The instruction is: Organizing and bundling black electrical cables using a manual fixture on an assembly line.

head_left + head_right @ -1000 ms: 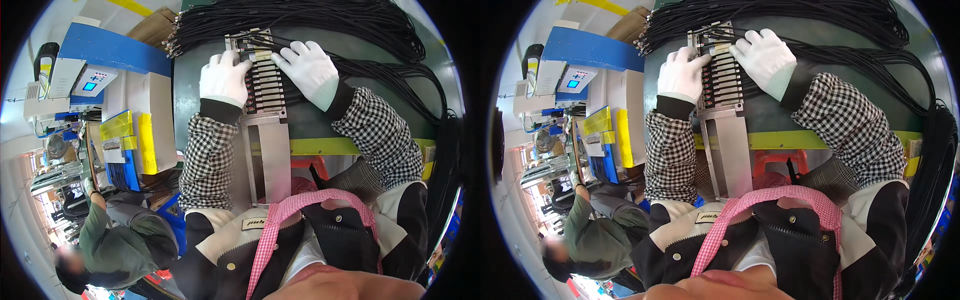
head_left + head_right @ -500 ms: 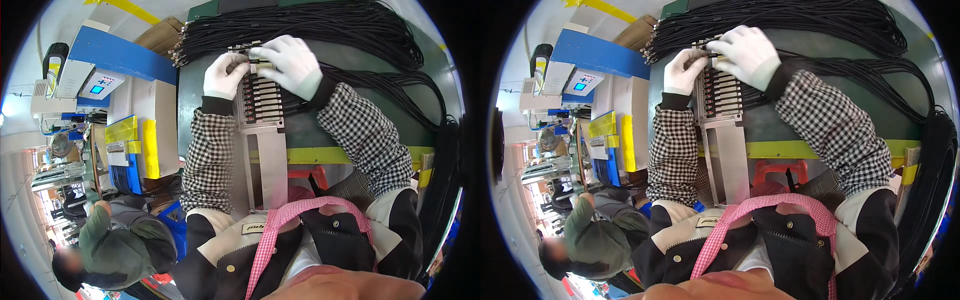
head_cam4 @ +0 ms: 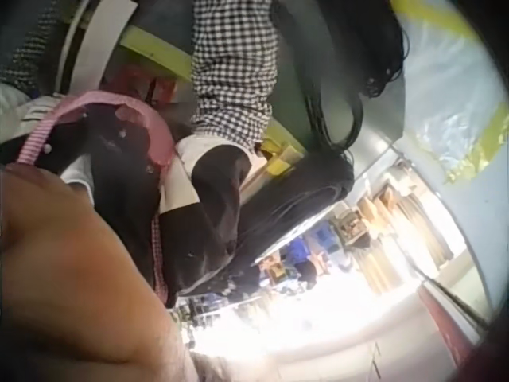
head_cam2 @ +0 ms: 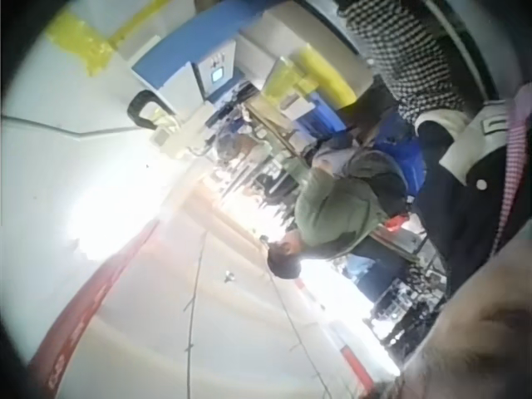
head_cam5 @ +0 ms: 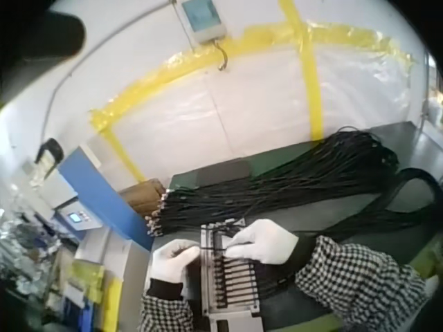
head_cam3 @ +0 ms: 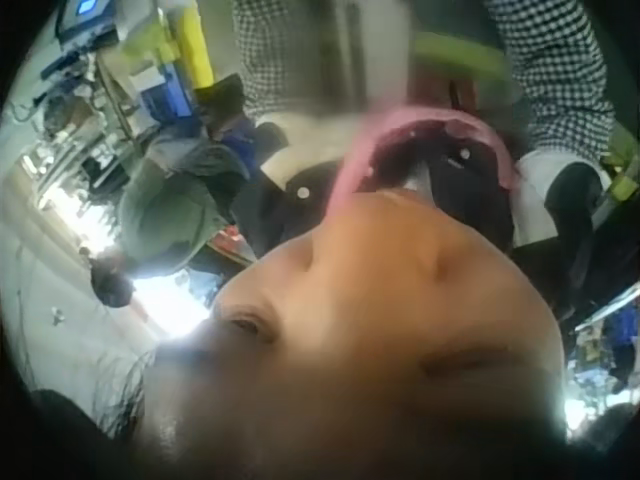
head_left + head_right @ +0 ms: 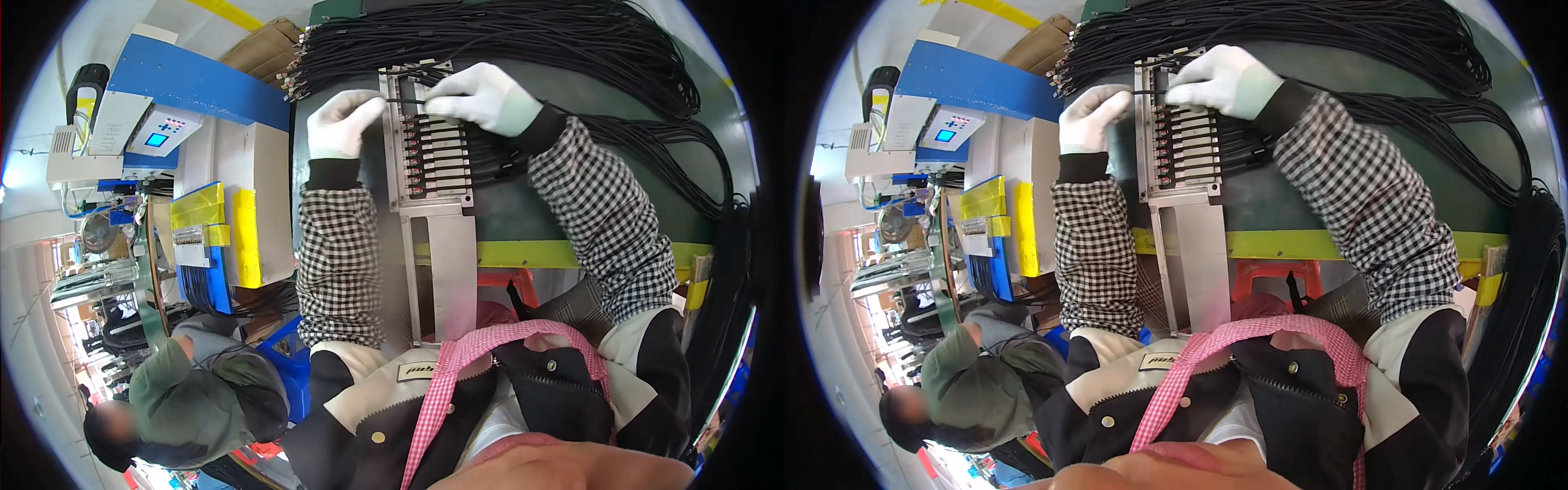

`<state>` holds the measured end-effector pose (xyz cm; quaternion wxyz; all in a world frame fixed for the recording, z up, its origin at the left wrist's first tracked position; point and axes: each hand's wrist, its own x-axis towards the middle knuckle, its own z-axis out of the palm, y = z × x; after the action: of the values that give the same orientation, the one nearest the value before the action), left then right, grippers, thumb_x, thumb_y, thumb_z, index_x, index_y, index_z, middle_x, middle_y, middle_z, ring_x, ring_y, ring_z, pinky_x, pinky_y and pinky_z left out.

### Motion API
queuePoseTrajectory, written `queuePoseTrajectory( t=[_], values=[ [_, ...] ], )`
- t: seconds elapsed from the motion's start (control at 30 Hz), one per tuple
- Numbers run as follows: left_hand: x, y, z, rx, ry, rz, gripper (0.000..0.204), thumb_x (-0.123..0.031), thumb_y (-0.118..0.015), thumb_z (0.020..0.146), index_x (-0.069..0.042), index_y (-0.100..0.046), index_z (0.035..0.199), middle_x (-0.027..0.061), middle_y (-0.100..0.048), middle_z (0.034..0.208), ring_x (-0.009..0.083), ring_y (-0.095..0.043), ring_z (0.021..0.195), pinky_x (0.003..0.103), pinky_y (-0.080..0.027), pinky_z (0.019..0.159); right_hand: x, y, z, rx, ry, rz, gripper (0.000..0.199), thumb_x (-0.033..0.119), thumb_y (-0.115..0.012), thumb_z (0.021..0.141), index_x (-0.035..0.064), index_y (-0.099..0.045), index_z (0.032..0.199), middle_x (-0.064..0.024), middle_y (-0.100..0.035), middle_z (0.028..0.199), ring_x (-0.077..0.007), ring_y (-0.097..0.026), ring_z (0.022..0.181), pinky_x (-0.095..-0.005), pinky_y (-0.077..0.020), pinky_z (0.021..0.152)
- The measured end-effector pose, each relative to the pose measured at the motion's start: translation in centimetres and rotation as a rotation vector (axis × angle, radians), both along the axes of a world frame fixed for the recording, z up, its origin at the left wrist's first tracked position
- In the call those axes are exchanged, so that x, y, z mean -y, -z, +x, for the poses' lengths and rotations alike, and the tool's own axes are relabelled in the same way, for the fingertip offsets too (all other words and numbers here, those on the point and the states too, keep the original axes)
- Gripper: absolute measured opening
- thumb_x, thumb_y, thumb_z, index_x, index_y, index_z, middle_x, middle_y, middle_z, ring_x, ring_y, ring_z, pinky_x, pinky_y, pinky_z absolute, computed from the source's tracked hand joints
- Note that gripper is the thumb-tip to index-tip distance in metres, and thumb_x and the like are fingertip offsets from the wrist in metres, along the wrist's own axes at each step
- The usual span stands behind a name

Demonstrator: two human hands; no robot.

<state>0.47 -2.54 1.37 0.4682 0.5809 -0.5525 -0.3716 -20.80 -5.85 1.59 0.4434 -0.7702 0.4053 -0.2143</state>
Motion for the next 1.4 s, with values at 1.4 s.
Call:
queuePoseTrajectory(
  t=[1.4],
  values=[
    [-0.6, 2.4, -1.8, 1.234, 0.164, -0.531, 0.032, -0.009, -0.058, 0.074, -0.016, -0.063, 0.105, 0.0037, -0.058, 0.095, 0.0225, -0.055, 0.085, 0.033, -0.048, 0.077, -1.8, 3.4, 0.6, -0.644, 0.228, -1.131, 0.017, 0.019, -0.059, 0.078, 0.0153, -0.062, 0.094, -0.0006, -0.056, 0.09, -0.0179, -0.053, 0.083, -0.0297, -0.042, 0.076]
  ],
)
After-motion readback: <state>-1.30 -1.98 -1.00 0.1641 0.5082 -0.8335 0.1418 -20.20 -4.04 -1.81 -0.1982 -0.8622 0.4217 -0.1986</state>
